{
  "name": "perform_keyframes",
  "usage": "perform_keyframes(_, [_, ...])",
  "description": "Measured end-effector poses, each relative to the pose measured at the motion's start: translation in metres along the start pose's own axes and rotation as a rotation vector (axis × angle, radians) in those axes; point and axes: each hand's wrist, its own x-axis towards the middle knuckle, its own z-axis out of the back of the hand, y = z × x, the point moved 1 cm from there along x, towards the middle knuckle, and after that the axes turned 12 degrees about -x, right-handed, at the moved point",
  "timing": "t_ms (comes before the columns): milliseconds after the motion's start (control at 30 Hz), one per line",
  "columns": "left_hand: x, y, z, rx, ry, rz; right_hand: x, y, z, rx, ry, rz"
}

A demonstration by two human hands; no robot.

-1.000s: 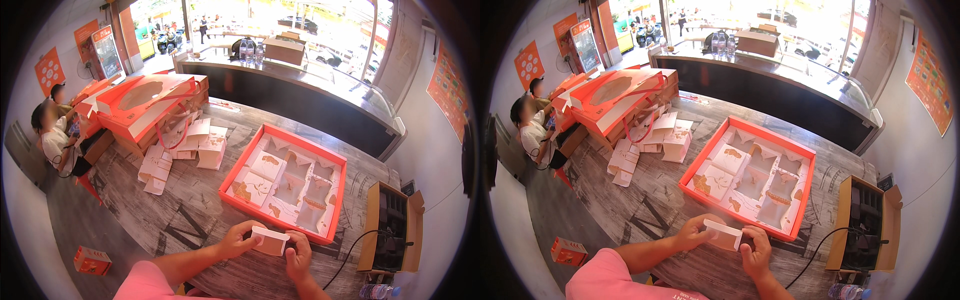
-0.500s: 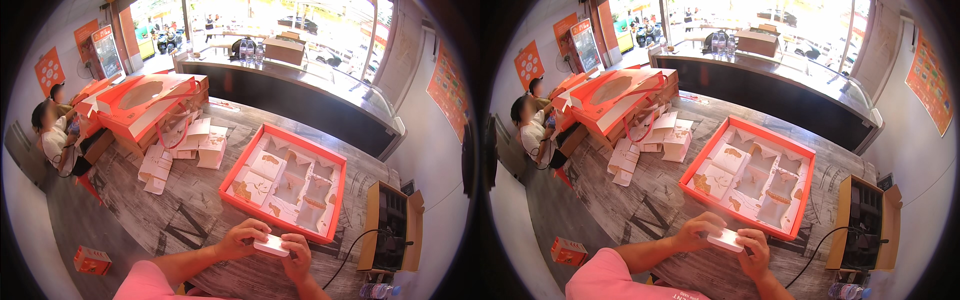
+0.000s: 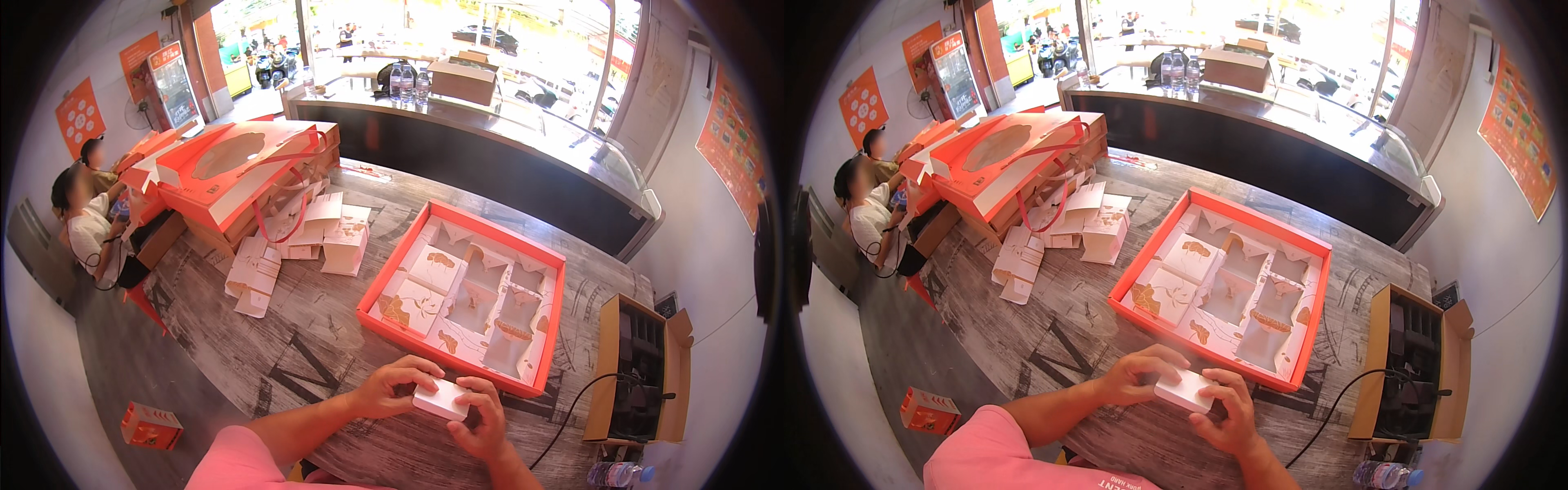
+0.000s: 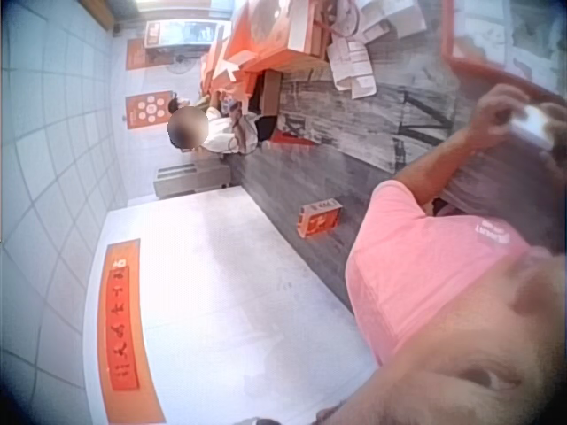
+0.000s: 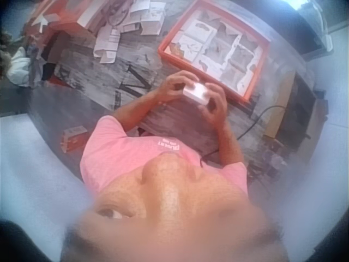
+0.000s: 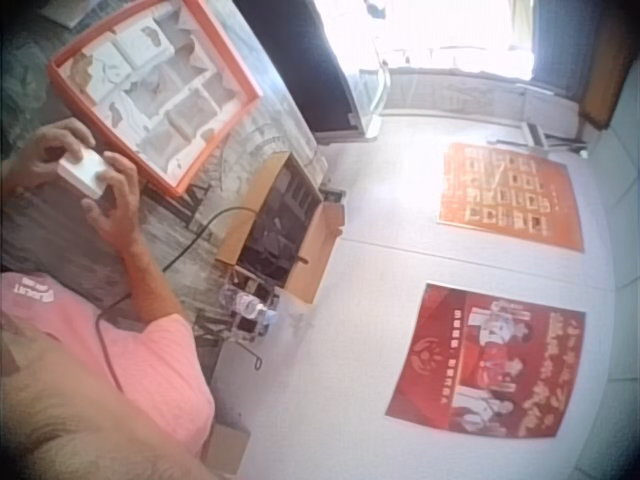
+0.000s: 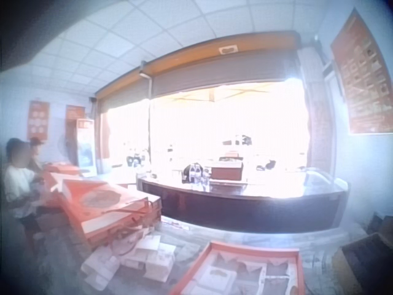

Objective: The person assembles a large red-bordered cardboard box by folding up the flaps and then places a white six-compartment insert and several small white pre-folded boxes into it.

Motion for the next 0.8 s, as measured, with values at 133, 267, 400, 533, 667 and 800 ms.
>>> perform_keyframes(133, [0.002,-0.005,0.003,-0.024,0.068,0.017,-0.004,-0.004,-0.003,-0.006,-0.023,-0.019])
perform_keyframes(267, [0.005,-0.011,0.003,-0.002,0.111,0.01,-0.006,-0.007,-0.005,0.012,-0.029,-0.03])
perform_keyframes(400, [0.003,-0.006,0.001,0.016,0.093,0.008,-0.007,-0.009,-0.007,0.014,-0.044,0.008])
perform_keyframes(533, [0.005,-0.005,-0.001,0.058,0.057,-0.095,-0.008,-0.011,-0.008,-0.001,-0.065,0.031])
perform_keyframes(667, [0.004,-0.003,0.0,0.047,0.05,-0.083,-0.006,-0.01,-0.006,-0.028,-0.066,0.032])
perform_keyframes(800, [0.006,-0.001,0.005,0.067,0.073,-0.082,-0.004,-0.007,-0.003,-0.061,-0.049,0.037])
